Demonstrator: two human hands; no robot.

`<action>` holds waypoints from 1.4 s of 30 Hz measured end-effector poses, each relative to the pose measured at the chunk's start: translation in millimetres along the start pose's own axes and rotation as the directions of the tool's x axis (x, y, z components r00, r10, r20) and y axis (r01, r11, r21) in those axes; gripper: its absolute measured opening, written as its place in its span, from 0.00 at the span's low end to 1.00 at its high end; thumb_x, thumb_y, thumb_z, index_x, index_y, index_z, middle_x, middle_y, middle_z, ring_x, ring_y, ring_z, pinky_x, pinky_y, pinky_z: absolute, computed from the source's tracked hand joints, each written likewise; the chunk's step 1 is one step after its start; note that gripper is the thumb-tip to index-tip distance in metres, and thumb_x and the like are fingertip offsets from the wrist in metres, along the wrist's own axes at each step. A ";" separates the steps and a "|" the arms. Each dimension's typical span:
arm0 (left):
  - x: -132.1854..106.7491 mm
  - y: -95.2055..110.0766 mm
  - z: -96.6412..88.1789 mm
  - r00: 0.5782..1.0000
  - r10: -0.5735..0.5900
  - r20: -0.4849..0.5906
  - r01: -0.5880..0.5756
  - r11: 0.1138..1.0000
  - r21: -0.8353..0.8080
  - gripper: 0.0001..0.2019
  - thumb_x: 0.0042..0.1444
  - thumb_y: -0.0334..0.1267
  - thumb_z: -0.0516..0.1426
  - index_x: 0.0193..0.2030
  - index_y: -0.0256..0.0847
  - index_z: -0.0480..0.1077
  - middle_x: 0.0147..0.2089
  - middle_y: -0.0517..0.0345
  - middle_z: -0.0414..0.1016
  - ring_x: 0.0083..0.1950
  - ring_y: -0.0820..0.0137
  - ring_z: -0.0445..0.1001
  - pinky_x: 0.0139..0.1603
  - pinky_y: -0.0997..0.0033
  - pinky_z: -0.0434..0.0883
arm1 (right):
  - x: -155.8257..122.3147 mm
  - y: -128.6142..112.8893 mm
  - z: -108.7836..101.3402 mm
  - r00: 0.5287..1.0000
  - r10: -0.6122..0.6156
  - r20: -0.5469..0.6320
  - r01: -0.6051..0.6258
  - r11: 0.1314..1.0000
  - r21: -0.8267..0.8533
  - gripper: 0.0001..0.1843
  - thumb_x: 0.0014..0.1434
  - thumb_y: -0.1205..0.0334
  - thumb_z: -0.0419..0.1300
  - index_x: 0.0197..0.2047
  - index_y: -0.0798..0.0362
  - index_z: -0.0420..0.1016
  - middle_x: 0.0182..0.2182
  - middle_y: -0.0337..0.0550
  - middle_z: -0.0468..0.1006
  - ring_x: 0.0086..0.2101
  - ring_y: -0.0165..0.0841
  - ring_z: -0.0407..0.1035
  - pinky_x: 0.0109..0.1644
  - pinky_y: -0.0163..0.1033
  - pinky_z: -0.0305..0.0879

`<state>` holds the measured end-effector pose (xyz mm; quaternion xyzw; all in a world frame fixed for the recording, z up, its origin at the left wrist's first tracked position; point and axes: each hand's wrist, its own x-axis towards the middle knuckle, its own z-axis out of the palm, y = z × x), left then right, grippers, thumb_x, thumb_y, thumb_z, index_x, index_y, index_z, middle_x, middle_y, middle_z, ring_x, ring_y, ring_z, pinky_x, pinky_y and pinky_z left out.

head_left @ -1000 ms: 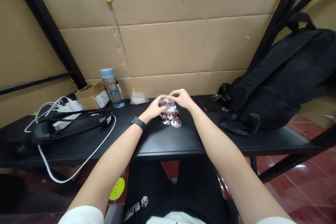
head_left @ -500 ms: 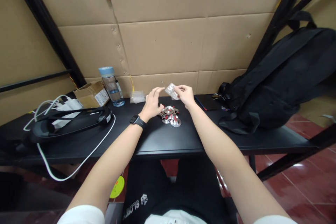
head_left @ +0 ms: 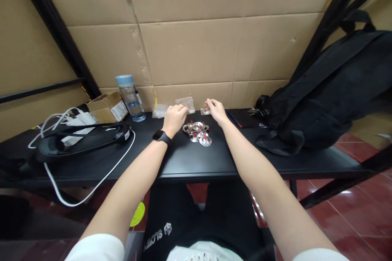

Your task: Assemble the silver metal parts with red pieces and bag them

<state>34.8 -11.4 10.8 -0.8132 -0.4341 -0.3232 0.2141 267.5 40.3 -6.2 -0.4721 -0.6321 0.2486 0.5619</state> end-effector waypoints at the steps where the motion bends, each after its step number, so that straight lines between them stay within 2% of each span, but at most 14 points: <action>1: -1.6 -7.7 0.8 0.997 -0.072 -0.014 0.073 0.997 0.041 0.12 0.67 0.32 0.52 0.44 0.44 0.77 0.47 0.49 0.80 0.50 0.59 0.74 0.51 0.58 0.64 | 1.0 7.7 -4.5 1.000 -0.029 0.013 0.031 0.980 -0.198 0.19 0.66 0.45 0.56 0.44 0.52 0.79 0.46 0.50 0.82 0.44 0.40 0.77 0.49 0.44 0.73; 3: -6.9 -23.4 4.1 0.978 -0.210 -0.005 0.209 0.970 0.126 0.15 0.67 0.31 0.50 0.49 0.45 0.77 0.53 0.47 0.79 0.54 0.56 0.73 0.54 0.55 0.62 | 1.0 21.9 -9.9 0.987 -0.058 0.149 0.127 0.849 -0.512 0.17 0.64 0.55 0.59 0.53 0.52 0.78 0.57 0.54 0.77 0.57 0.45 0.70 0.61 0.51 0.66; 5: -13.9 -36.8 10.1 0.940 -0.334 0.070 0.314 0.926 0.209 0.18 0.66 0.31 0.49 0.55 0.45 0.76 0.59 0.44 0.76 0.59 0.53 0.70 0.59 0.50 0.60 | -0.1 31.9 -8.5 0.961 0.001 0.277 0.193 0.714 -0.673 0.24 0.65 0.56 0.59 0.63 0.49 0.72 0.69 0.53 0.65 0.67 0.48 0.59 0.66 0.58 0.58; 7: -20.3 -46.6 17.9 0.850 -0.473 0.230 0.410 0.870 0.273 0.19 0.66 0.37 0.50 0.59 0.42 0.74 0.64 0.41 0.72 0.63 0.48 0.68 0.62 0.44 0.58 | -0.3 36.4 -1.9 0.947 0.070 0.312 0.199 0.637 -0.745 0.29 0.67 0.55 0.57 0.70 0.46 0.64 0.74 0.51 0.56 0.70 0.49 0.51 0.68 0.64 0.53; 10: -24.8 -55.5 28.0 0.675 -0.590 0.444 0.498 0.808 0.316 0.24 0.67 0.46 0.47 0.64 0.41 0.70 0.68 0.39 0.68 0.67 0.43 0.64 0.64 0.39 0.58 | 1.1 35.8 7.4 0.940 0.156 0.303 0.151 0.606 -0.781 0.28 0.68 0.57 0.52 0.71 0.41 0.64 0.73 0.48 0.57 0.70 0.50 0.51 0.67 0.67 0.51; 12: -24.7 -58.9 31.1 0.642 -0.602 0.475 0.509 0.797 0.324 0.26 0.68 0.48 0.46 0.67 0.41 0.67 0.70 0.40 0.67 0.68 0.43 0.63 0.64 0.39 0.59 | 1.0 33.1 8.6 0.935 0.196 0.295 0.127 0.592 -0.796 0.27 0.67 0.58 0.52 0.69 0.38 0.68 0.71 0.47 0.62 0.69 0.52 0.52 0.65 0.67 0.52; 16: -24.1 -62.4 30.3 0.646 -0.604 0.466 0.516 0.796 0.316 0.27 0.67 0.50 0.47 0.66 0.40 0.68 0.73 0.39 0.62 0.71 0.42 0.59 0.66 0.39 0.58 | -3.8 27.4 1.8 0.949 0.184 0.254 0.106 0.576 -0.811 0.25 0.65 0.59 0.57 0.64 0.41 0.73 0.65 0.52 0.69 0.66 0.54 0.57 0.63 0.63 0.57; 19: -25.7 -62.8 26.9 0.665 -0.594 0.452 0.526 0.803 0.280 0.26 0.66 0.50 0.49 0.65 0.41 0.69 0.75 0.39 0.58 0.72 0.42 0.58 0.66 0.37 0.58 | -5.5 24.5 -4.3 0.966 0.111 0.233 0.099 0.673 -0.733 0.17 0.64 0.63 0.58 0.54 0.47 0.79 0.55 0.52 0.79 0.59 0.49 0.67 0.60 0.57 0.61; 23: -24.1 -58.9 22.3 0.770 -0.545 0.333 0.507 0.838 0.200 0.24 0.62 0.43 0.56 0.64 0.41 0.69 0.70 0.38 0.65 0.70 0.42 0.61 0.66 0.37 0.59 | -1.5 17.3 -8.7 0.994 0.009 0.107 0.035 0.915 -0.402 0.08 0.57 0.61 0.66 0.41 0.53 0.80 0.40 0.49 0.84 0.43 0.41 0.76 0.51 0.45 0.68; 26: -15.5 -49.4 22.5 0.845 -0.460 0.273 0.501 0.859 -0.106 0.18 0.64 0.42 0.54 0.58 0.41 0.73 0.61 0.41 0.74 0.64 0.49 0.70 0.64 0.44 0.65 | -1.4 3.4 -7.4 0.992 -0.028 0.120 0.031 0.999 -0.031 0.13 0.48 0.58 0.71 0.35 0.53 0.77 0.33 0.44 0.82 0.36 0.37 0.75 0.43 0.41 0.69; 29: -4.9 -33.6 26.2 0.898 -0.349 0.266 0.439 0.690 -0.575 0.18 0.67 0.47 0.52 0.56 0.40 0.72 0.55 0.45 0.78 0.55 0.59 0.77 0.59 0.56 0.71 | -8.0 -16.2 -1.0 0.969 -0.087 0.233 0.032 0.973 0.228 0.21 0.40 0.54 0.76 0.35 0.52 0.74 0.31 0.39 0.80 0.32 0.34 0.73 0.40 0.39 0.68; 32: 0.4 -17.1 27.9 0.927 -0.275 0.254 0.361 0.480 -0.800 0.20 0.65 0.52 0.55 0.54 0.39 0.71 0.53 0.47 0.79 0.48 0.64 0.79 0.55 0.60 0.74 | -16.4 -32.6 8.3 0.933 -0.125 0.337 0.008 0.945 0.328 0.25 0.36 0.53 0.78 0.33 0.52 0.72 0.29 0.36 0.77 0.31 0.31 0.71 0.38 0.37 0.67; 35: -0.9 -8.5 25.4 0.934 -0.190 0.304 0.356 0.385 -0.852 0.22 0.61 0.50 0.60 0.55 0.38 0.70 0.47 0.49 0.80 0.44 0.65 0.80 0.51 0.62 0.76 | -19.8 -38.2 15.5 0.931 -0.115 0.346 -0.013 0.938 0.347 0.26 0.36 0.50 0.79 0.30 0.52 0.71 0.27 0.35 0.76 0.29 0.30 0.68 0.33 0.35 0.64; 42: -6.7 -13.4 23.8 0.912 -0.118 0.393 0.408 0.366 -0.837 0.30 0.48 0.40 0.68 0.58 0.38 0.67 0.38 0.52 0.82 0.38 0.65 0.81 0.44 0.62 0.77 | -16.0 -32.0 18.3 0.967 -0.040 0.253 -0.057 0.930 0.364 0.25 0.45 0.39 0.74 0.28 0.52 0.74 0.24 0.36 0.75 0.24 0.27 0.63 0.25 0.33 0.56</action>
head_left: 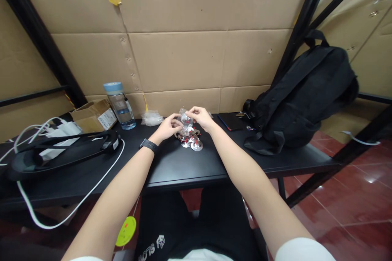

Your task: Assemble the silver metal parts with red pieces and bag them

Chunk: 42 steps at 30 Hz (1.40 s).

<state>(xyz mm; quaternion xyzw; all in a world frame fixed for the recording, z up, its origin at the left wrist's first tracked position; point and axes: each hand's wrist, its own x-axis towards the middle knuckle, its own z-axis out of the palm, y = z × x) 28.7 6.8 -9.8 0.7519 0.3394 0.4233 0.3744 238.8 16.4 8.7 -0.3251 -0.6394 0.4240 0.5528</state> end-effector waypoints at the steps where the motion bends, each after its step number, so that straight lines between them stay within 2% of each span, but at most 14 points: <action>1: 0.0 -0.8 0.0 1.000 -0.004 0.006 0.004 1.000 0.001 0.30 0.48 0.40 0.68 0.57 0.38 0.67 0.38 0.52 0.82 0.38 0.65 0.81 0.44 0.62 0.77 | -0.2 -0.7 0.5 1.000 0.000 -0.005 0.000 1.000 0.007 0.25 0.45 0.39 0.74 0.28 0.52 0.74 0.24 0.36 0.75 0.23 0.27 0.63 0.24 0.32 0.55; 5: 0.8 -3.6 1.8 0.999 -0.028 0.026 0.028 0.999 0.027 0.28 0.50 0.42 0.68 0.57 0.39 0.68 0.41 0.50 0.82 0.39 0.64 0.82 0.42 0.63 0.77 | -0.9 -5.2 5.0 0.999 -0.018 -0.034 0.018 1.000 -0.003 0.24 0.47 0.38 0.72 0.29 0.52 0.76 0.27 0.39 0.78 0.25 0.28 0.66 0.24 0.33 0.56; 9: 1.8 -2.7 2.7 1.000 -0.007 -0.029 0.011 0.994 0.113 0.26 0.56 0.43 0.63 0.61 0.39 0.66 0.44 0.50 0.81 0.42 0.64 0.81 0.47 0.61 0.77 | 2.2 -2.8 6.8 0.982 -0.035 -0.187 0.033 0.999 -0.016 0.25 0.49 0.36 0.69 0.33 0.50 0.73 0.28 0.38 0.76 0.26 0.30 0.69 0.24 0.33 0.59; 11: 0.1 3.5 2.0 0.988 0.069 -0.137 -0.032 0.966 0.255 0.28 0.58 0.43 0.61 0.64 0.40 0.63 0.52 0.47 0.78 0.49 0.62 0.79 0.53 0.59 0.76 | 4.6 1.9 5.5 0.957 -0.023 -0.288 0.018 1.000 -0.018 0.25 0.50 0.35 0.67 0.34 0.50 0.71 0.29 0.38 0.75 0.25 0.30 0.70 0.23 0.33 0.60; 13: -3.9 14.3 1.5 0.965 0.198 -0.169 -0.098 0.879 0.467 0.31 0.58 0.45 0.61 0.67 0.42 0.61 0.61 0.44 0.73 0.60 0.58 0.74 0.61 0.55 0.71 | 6.6 6.9 3.4 0.931 -0.010 -0.365 0.004 1.000 -0.017 0.26 0.51 0.35 0.66 0.34 0.50 0.70 0.29 0.38 0.75 0.24 0.30 0.70 0.22 0.34 0.61; 15: -9.1 27.6 2.6 0.950 0.304 -0.072 -0.189 0.744 0.641 0.33 0.56 0.49 0.64 0.66 0.44 0.63 0.67 0.44 0.67 0.68 0.54 0.66 0.68 0.53 0.64 | 7.8 10.2 1.7 0.915 -0.013 -0.403 0.005 1.000 -0.020 0.26 0.51 0.35 0.66 0.34 0.50 0.69 0.26 0.37 0.73 0.22 0.31 0.69 0.22 0.34 0.61; 18: -15.7 45.6 9.5 0.939 0.341 0.041 -0.254 0.607 0.753 0.34 0.55 0.51 0.65 0.66 0.45 0.65 0.70 0.45 0.64 0.71 0.51 0.60 0.71 0.52 0.58 | 8.4 9.7 2.0 0.894 -0.039 -0.447 0.034 0.999 -0.020 0.27 0.52 0.34 0.65 0.35 0.49 0.69 0.23 0.35 0.71 0.22 0.32 0.69 0.21 0.35 0.62; 22: -17.4 55.4 21.9 0.947 0.304 0.107 -0.250 0.483 0.839 0.28 0.58 0.40 0.61 0.67 0.46 0.67 0.70 0.46 0.64 0.72 0.50 0.59 0.69 0.52 0.58 | 6.2 3.7 9.4 0.925 -0.049 -0.377 0.064 0.998 0.027 0.28 0.51 0.32 0.66 0.37 0.49 0.70 0.25 0.38 0.74 0.24 0.33 0.71 0.22 0.36 0.65; 25: -15.0 54.8 25.7 0.927 0.323 0.192 -0.316 0.393 0.864 0.25 0.62 0.30 0.54 0.65 0.47 0.69 0.69 0.47 0.67 0.70 0.53 0.64 0.65 0.53 0.60 | 3.6 1.1 16.0 0.946 -0.066 -0.317 0.094 0.993 0.075 0.28 0.49 0.33 0.68 0.35 0.49 0.71 0.26 0.38 0.75 0.24 0.32 0.70 0.24 0.36 0.66; 28: -12.7 53.4 24.2 0.910 0.329 0.252 -0.363 0.340 0.868 0.23 0.63 0.28 0.51 0.63 0.48 0.72 0.66 0.48 0.71 0.66 0.55 0.68 0.63 0.53 0.63 | 1.6 0.3 17.5 0.951 -0.069 -0.303 0.097 0.992 0.080 0.27 0.49 0.35 0.68 0.34 0.49 0.70 0.25 0.38 0.75 0.23 0.31 0.69 0.24 0.36 0.66; 32: -10.1 49.6 18.3 0.934 0.281 0.223 -0.315 0.344 0.885 0.19 0.64 0.28 0.52 0.57 0.46 0.76 0.56 0.47 0.78 0.58 0.56 0.72 0.59 0.52 0.66 | 2.2 0.1 9.7 0.962 -0.075 -0.262 0.082 0.997 0.014 0.25 0.47 0.38 0.70 0.36 0.48 0.70 0.23 0.35 0.74 0.20 0.30 0.66 0.24 0.37 0.66; 38: -6.2 33.4 4.0 0.963 0.223 0.149 -0.224 0.367 0.903 0.18 0.65 0.30 0.49 0.52 0.44 0.78 0.51 0.47 0.79 0.53 0.57 0.73 0.56 0.54 0.67 | 10.6 5.1 -11.9 0.940 -0.102 -0.326 0.106 0.994 -0.005 0.20 0.51 0.47 0.68 0.40 0.50 0.72 0.28 0.39 0.79 0.28 0.33 0.73 0.34 0.39 0.71; 40: -5.6 29.2 -3.1 0.977 0.195 0.082 -0.149 0.362 0.920 0.18 0.66 0.32 0.49 0.54 0.44 0.78 0.52 0.46 0.78 0.55 0.55 0.72 0.57 0.53 0.66 | 12.5 8.7 -21.7 0.936 -0.101 -0.338 0.061 0.990 -0.128 0.13 0.56 0.51 0.64 0.39 0.50 0.73 0.31 0.41 0.80 0.32 0.35 0.75 0.38 0.40 0.72; 42: -5.6 26.2 -11.9 0.984 0.178 -0.022 -0.040 0.340 0.940 0.19 0.68 0.33 0.48 0.55 0.44 0.78 0.53 0.44 0.78 0.57 0.53 0.70 0.58 0.51 0.64 | 12.2 13.6 -32.7 0.941 -0.118 -0.317 -0.008 0.929 -0.370 0.08 0.59 0.56 0.60 0.37 0.51 0.75 0.35 0.44 0.81 0.37 0.37 0.76 0.45 0.43 0.72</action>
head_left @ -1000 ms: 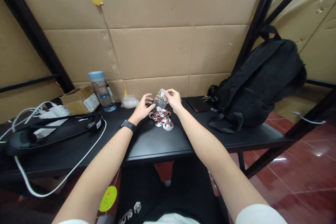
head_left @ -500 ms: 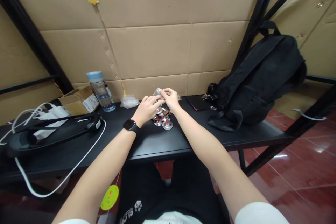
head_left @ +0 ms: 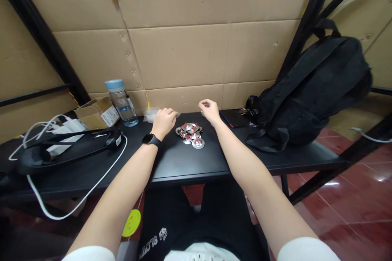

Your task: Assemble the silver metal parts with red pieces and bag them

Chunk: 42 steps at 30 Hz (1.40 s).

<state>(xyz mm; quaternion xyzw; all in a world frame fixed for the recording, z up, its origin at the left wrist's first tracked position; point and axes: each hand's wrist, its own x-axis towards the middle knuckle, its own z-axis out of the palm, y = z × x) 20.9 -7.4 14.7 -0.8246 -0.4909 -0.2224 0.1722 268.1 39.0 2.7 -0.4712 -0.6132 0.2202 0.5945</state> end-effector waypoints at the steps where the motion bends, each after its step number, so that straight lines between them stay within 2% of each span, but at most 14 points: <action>1: -0.4 -5.1 -0.3 0.999 -0.044 -0.016 0.045 0.999 0.027 0.20 0.68 0.34 0.47 0.55 0.44 0.78 0.54 0.44 0.77 0.58 0.53 0.69 0.59 0.50 0.63 | 0.5 4.9 -4.1 1.000 -0.017 0.020 0.020 0.987 -0.157 0.06 0.59 0.59 0.60 0.37 0.51 0.76 0.38 0.46 0.82 0.41 0.39 0.76 0.49 0.44 0.71; 4: -2.6 -20.9 1.9 0.990 -0.122 -0.065 0.127 0.987 0.094 0.20 0.69 0.36 0.47 0.56 0.47 0.78 0.57 0.45 0.76 0.61 0.51 0.66 0.60 0.48 0.61 | -0.8 21.1 -14.5 0.996 0.001 0.091 0.048 0.842 -0.537 0.12 0.58 0.64 0.60 0.45 0.51 0.80 0.51 0.51 0.80 0.53 0.44 0.71 0.60 0.48 0.65; 7: -5.7 -33.7 13.0 0.981 -0.188 -0.043 0.192 0.972 0.135 0.20 0.68 0.37 0.47 0.56 0.48 0.78 0.59 0.45 0.75 0.64 0.49 0.64 0.63 0.46 0.58 | -3.0 36.4 -19.8 0.986 0.094 0.138 0.031 0.713 -0.700 0.20 0.62 0.62 0.59 0.58 0.49 0.76 0.64 0.53 0.71 0.62 0.47 0.64 0.63 0.55 0.61; 9: -7.4 -39.8 23.8 0.963 -0.260 0.075 0.248 0.959 0.139 0.21 0.67 0.39 0.48 0.60 0.48 0.76 0.63 0.44 0.73 0.66 0.48 0.64 0.65 0.44 0.57 | -3.4 43.9 -20.9 0.970 0.163 0.182 0.027 0.670 -0.742 0.22 0.66 0.58 0.57 0.62 0.47 0.73 0.69 0.52 0.65 0.66 0.48 0.59 0.64 0.59 0.58; 11: -8.1 -44.7 33.5 0.907 -0.343 0.245 0.324 0.939 0.115 0.23 0.67 0.43 0.47 0.65 0.50 0.71 0.68 0.46 0.70 0.68 0.48 0.64 0.66 0.41 0.57 | -3.2 48.2 -20.8 0.943 0.227 0.245 0.042 0.647 -0.762 0.22 0.68 0.54 0.55 0.64 0.45 0.71 0.71 0.50 0.61 0.68 0.48 0.56 0.65 0.62 0.57; 13: -8.2 -49.0 39.5 0.847 -0.395 0.355 0.388 0.917 0.094 0.25 0.68 0.47 0.45 0.68 0.52 0.67 0.72 0.48 0.66 0.71 0.49 0.63 0.67 0.40 0.58 | -2.7 48.9 -20.2 0.917 0.273 0.290 0.055 0.633 -0.772 0.22 0.69 0.52 0.55 0.64 0.43 0.71 0.71 0.49 0.60 0.67 0.49 0.57 0.64 0.64 0.57; 15: -8.0 -52.4 41.7 0.825 -0.411 0.387 0.412 0.907 0.085 0.26 0.68 0.49 0.44 0.70 0.50 0.65 0.74 0.47 0.63 0.72 0.49 0.61 0.68 0.40 0.58 | -2.3 46.5 -19.1 0.911 0.292 0.291 0.052 0.618 -0.785 0.22 0.68 0.53 0.55 0.64 0.42 0.72 0.70 0.50 0.62 0.65 0.51 0.59 0.63 0.65 0.58; 21: -9.8 -55.5 42.4 0.838 -0.406 0.365 0.401 0.911 0.093 0.28 0.68 0.49 0.45 0.70 0.45 0.64 0.75 0.45 0.59 0.74 0.50 0.58 0.69 0.41 0.58 | -1.9 34.4 -15.2 0.915 0.262 0.307 0.094 0.601 -0.794 0.22 0.60 0.57 0.63 0.58 0.47 0.79 0.66 0.53 0.68 0.64 0.54 0.60 0.63 0.61 0.59; 26: -10.1 -57.7 45.9 0.841 -0.427 0.332 0.426 0.901 0.080 0.28 0.67 0.50 0.46 0.71 0.46 0.62 0.77 0.46 0.56 0.75 0.47 0.55 0.69 0.40 0.57 | -2.0 35.2 -18.1 0.907 0.302 0.292 0.048 0.616 -0.786 0.22 0.61 0.66 0.59 0.58 0.45 0.78 0.60 0.50 0.77 0.60 0.50 0.68 0.62 0.59 0.60; 28: -9.7 -59.4 46.7 0.828 -0.439 0.349 0.444 0.893 0.073 0.28 0.67 0.51 0.46 0.71 0.46 0.62 0.75 0.43 0.59 0.74 0.46 0.57 0.68 0.39 0.58 | -1.4 37.7 -20.2 0.927 0.256 0.273 0.033 0.669 -0.742 0.18 0.63 0.66 0.58 0.54 0.47 0.80 0.56 0.51 0.80 0.57 0.47 0.71 0.61 0.55 0.62; 31: -10.0 -59.8 45.5 0.827 -0.441 0.349 0.444 0.893 0.078 0.27 0.66 0.51 0.48 0.68 0.45 0.66 0.72 0.41 0.63 0.71 0.43 0.62 0.67 0.39 0.60 | 0.0 39.7 -21.8 0.965 0.128 0.229 0.014 0.846 -0.532 0.10 0.62 0.64 0.61 0.46 0.53 0.80 0.47 0.52 0.84 0.48 0.40 0.77 0.54 0.43 0.67; 34: -10.1 -53.4 39.7 0.878 -0.404 0.259 0.408 0.912 0.038 0.24 0.65 0.47 0.52 0.65 0.42 0.68 0.70 0.38 0.65 0.70 0.42 0.63 0.67 0.37 0.59 | 0.7 33.6 -19.7 0.974 0.056 0.222 0.005 0.964 -0.265 0.09 0.56 0.59 0.67 0.36 0.53 0.74 0.34 0.45 0.84 0.35 0.35 0.77 0.43 0.38 0.68; 37: -6.4 -38.3 32.0 0.944 -0.288 0.162 0.320 0.919 -0.231 0.21 0.67 0.46 0.51 0.62 0.40 0.70 0.65 0.40 0.71 0.67 0.48 0.67 0.67 0.44 0.62 | -1.4 15.7 -13.7 0.959 -0.042 0.281 0.053 0.998 -0.034 0.20 0.52 0.47 0.69 0.28 0.51 0.66 0.25 0.38 0.78 0.28 0.32 0.72 0.36 0.36 0.65; 42: 3.2 -7.1 27.7 0.985 -0.152 0.086 0.161 0.597 -0.786 0.23 0.70 0.54 0.48 0.59 0.42 0.70 0.56 0.47 0.78 0.56 0.60 0.77 0.58 0.60 0.72 | -10.6 -22.5 -0.6 0.894 -0.164 0.416 0.089 0.977 0.194 0.29 0.52 0.34 0.67 0.25 0.51 0.64 0.20 0.34 0.71 0.24 0.29 0.65 0.32 0.35 0.62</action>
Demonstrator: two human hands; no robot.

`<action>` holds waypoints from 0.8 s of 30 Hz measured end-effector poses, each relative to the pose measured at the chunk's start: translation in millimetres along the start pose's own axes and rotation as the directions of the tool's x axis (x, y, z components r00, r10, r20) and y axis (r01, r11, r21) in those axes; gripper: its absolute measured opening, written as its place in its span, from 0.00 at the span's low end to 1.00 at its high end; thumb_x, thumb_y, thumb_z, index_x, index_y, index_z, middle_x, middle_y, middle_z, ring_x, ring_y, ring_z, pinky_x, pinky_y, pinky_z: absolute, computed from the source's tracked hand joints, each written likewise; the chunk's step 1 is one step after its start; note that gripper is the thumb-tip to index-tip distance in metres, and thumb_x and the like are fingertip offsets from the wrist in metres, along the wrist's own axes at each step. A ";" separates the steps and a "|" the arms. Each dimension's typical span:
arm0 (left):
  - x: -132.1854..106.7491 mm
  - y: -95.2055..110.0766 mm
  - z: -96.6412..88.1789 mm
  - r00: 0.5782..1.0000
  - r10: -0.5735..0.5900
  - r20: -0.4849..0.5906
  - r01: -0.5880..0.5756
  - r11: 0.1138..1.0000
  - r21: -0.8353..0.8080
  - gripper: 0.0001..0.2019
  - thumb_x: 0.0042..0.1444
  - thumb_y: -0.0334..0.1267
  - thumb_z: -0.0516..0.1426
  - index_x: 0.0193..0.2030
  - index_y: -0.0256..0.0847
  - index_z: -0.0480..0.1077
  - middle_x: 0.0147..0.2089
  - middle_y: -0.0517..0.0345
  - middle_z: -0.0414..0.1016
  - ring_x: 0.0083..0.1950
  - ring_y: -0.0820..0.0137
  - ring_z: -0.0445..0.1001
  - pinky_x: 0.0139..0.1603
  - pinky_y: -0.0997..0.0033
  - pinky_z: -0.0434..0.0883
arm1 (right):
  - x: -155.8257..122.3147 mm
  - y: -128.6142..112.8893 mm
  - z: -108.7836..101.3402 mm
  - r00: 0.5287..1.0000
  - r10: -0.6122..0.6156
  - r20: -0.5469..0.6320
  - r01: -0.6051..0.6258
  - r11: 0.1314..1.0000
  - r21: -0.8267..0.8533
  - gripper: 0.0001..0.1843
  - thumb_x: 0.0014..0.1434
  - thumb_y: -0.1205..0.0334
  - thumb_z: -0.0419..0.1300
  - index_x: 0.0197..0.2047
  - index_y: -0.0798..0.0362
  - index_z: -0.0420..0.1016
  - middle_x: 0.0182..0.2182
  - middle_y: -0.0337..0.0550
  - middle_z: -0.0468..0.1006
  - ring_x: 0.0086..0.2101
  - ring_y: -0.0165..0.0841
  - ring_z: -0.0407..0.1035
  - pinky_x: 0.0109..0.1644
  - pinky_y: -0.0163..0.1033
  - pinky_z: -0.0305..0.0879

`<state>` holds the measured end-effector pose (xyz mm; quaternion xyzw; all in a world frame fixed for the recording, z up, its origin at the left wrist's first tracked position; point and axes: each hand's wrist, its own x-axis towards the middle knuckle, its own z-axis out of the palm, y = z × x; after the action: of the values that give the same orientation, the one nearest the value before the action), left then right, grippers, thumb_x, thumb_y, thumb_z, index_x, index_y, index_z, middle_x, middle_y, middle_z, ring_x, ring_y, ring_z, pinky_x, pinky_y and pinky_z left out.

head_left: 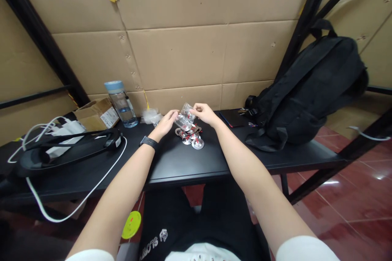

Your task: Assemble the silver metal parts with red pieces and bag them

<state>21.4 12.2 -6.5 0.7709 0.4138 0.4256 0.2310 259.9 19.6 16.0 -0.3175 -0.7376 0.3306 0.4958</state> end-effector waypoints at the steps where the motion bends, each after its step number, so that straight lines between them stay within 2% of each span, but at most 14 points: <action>1: -0.1 2.0 4.0 1.000 0.013 0.022 -0.012 0.998 -0.055 0.23 0.68 0.54 0.51 0.60 0.41 0.69 0.54 0.48 0.79 0.54 0.61 0.78 0.56 0.61 0.73 | 0.4 -4.7 3.1 1.000 -0.014 0.020 0.014 1.000 0.020 0.29 0.52 0.33 0.65 0.25 0.51 0.65 0.20 0.35 0.71 0.24 0.29 0.64 0.31 0.35 0.61; 4: -2.8 2.5 11.8 0.992 0.038 0.117 -0.032 0.998 -0.057 0.26 0.59 0.48 0.62 0.61 0.40 0.67 0.45 0.51 0.82 0.47 0.63 0.80 0.52 0.62 0.75 | 1.5 -10.8 7.6 0.999 -0.044 0.001 0.044 0.998 0.048 0.30 0.55 0.32 0.63 0.26 0.53 0.70 0.24 0.38 0.74 0.24 0.28 0.63 0.29 0.34 0.60; 7: -5.3 -0.9 14.6 0.986 0.042 0.160 -0.043 0.999 0.000 0.25 0.57 0.43 0.63 0.60 0.41 0.67 0.41 0.55 0.82 0.44 0.64 0.80 0.51 0.61 0.75 | 3.4 -8.6 6.7 0.996 -0.027 -0.087 0.033 0.997 0.070 0.29 0.56 0.32 0.63 0.29 0.53 0.72 0.29 0.42 0.79 0.26 0.29 0.66 0.27 0.33 0.59; 9: -5.6 -1.4 14.7 0.989 0.048 0.139 -0.050 0.999 0.012 0.24 0.57 0.40 0.61 0.60 0.41 0.67 0.42 0.54 0.82 0.45 0.64 0.80 0.52 0.60 0.75 | 4.9 -5.8 5.5 0.987 0.001 -0.161 0.015 0.995 0.097 0.28 0.58 0.33 0.62 0.30 0.52 0.71 0.30 0.42 0.79 0.26 0.29 0.68 0.26 0.33 0.60; 12: -6.0 5.2 11.5 0.988 0.147 0.040 -0.151 0.982 0.113 0.30 0.53 0.31 0.59 0.64 0.41 0.64 0.54 0.49 0.78 0.53 0.62 0.78 0.57 0.58 0.73 | 6.6 -2.4 5.0 0.956 0.075 -0.284 -0.041 0.992 0.121 0.26 0.62 0.34 0.60 0.32 0.51 0.67 0.31 0.41 0.78 0.26 0.29 0.71 0.24 0.32 0.61; 15: -8.8 19.9 5.6 0.948 0.318 -0.012 -0.292 0.884 0.366 0.36 0.50 0.29 0.61 0.68 0.44 0.62 0.65 0.45 0.69 0.65 0.56 0.70 0.63 0.53 0.68 | 6.5 0.0 7.2 0.935 0.159 -0.318 -0.115 0.982 0.152 0.21 0.65 0.40 0.60 0.35 0.51 0.67 0.32 0.40 0.78 0.24 0.28 0.72 0.23 0.31 0.61; 17: -11.5 30.3 3.2 0.922 0.388 -0.010 -0.327 0.791 0.518 0.32 0.53 0.31 0.63 0.66 0.46 0.65 0.66 0.46 0.68 0.68 0.54 0.66 0.64 0.51 0.65 | 5.7 1.0 10.2 0.940 0.184 -0.288 -0.139 0.976 0.170 0.17 0.65 0.45 0.61 0.37 0.51 0.70 0.29 0.38 0.77 0.22 0.27 0.71 0.23 0.31 0.63; 21: -14.5 43.9 7.8 0.856 0.515 0.039 -0.414 0.638 0.649 0.13 0.62 0.36 0.61 0.54 0.47 0.75 0.60 0.49 0.75 0.62 0.56 0.71 0.60 0.53 0.63 | 4.6 0.7 17.8 0.963 0.168 -0.212 -0.128 0.973 0.191 0.14 0.62 0.49 0.65 0.39 0.52 0.72 0.24 0.36 0.74 0.21 0.27 0.69 0.24 0.32 0.67; 24: -13.7 47.8 13.9 0.821 0.562 0.104 -0.466 0.553 0.691 0.10 0.67 0.33 0.55 0.49 0.46 0.77 0.52 0.51 0.79 0.52 0.61 0.75 0.52 0.59 0.65 | 5.0 -0.9 21.1 0.967 0.155 -0.203 -0.112 0.972 0.209 0.15 0.62 0.48 0.65 0.39 0.51 0.72 0.25 0.36 0.74 0.23 0.28 0.69 0.24 0.31 0.67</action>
<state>50.3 -25.6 13.6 0.8568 0.3113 0.3376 -0.2346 238.4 19.5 13.2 -0.3507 -0.6194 0.3975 0.5791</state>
